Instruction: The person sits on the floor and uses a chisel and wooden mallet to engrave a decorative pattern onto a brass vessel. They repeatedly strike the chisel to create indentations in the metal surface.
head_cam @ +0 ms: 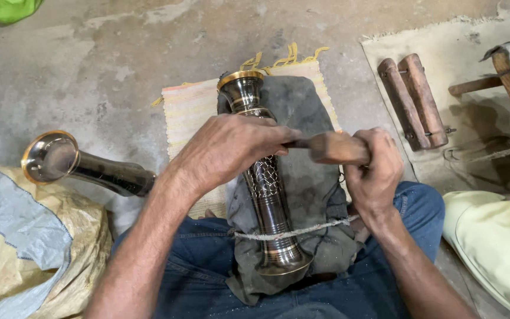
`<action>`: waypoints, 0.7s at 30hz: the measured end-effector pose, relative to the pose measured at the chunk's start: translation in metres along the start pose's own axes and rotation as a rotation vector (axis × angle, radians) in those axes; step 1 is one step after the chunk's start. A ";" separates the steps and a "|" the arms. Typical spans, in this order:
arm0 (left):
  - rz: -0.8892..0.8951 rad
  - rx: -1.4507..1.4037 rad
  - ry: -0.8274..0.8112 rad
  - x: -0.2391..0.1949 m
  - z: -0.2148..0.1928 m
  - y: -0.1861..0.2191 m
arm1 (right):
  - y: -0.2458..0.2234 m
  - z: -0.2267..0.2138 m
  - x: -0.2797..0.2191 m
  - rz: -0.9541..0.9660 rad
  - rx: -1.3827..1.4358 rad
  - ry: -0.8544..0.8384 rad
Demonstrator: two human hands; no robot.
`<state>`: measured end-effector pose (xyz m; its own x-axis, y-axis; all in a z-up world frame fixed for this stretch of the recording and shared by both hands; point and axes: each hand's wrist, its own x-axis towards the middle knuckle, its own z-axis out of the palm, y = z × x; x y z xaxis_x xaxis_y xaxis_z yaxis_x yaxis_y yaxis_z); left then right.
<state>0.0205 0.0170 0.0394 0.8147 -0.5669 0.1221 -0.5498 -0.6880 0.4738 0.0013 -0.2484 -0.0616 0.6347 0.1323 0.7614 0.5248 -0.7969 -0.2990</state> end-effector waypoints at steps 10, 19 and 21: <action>-0.262 -0.972 0.922 -0.025 0.063 -0.009 | -0.008 -0.010 0.097 -0.091 0.179 -0.323; -0.259 -0.918 0.895 -0.025 0.064 -0.015 | -0.061 -0.021 0.203 -0.521 -0.139 -0.549; -0.280 -0.934 0.946 -0.025 0.066 -0.011 | -0.076 -0.020 0.211 -0.680 -0.225 -0.464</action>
<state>-0.0056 0.0088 -0.0269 0.8991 0.3251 0.2932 -0.3252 0.0478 0.9444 0.0846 -0.1716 0.1333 0.4162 0.8135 0.4062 0.7818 -0.5483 0.2970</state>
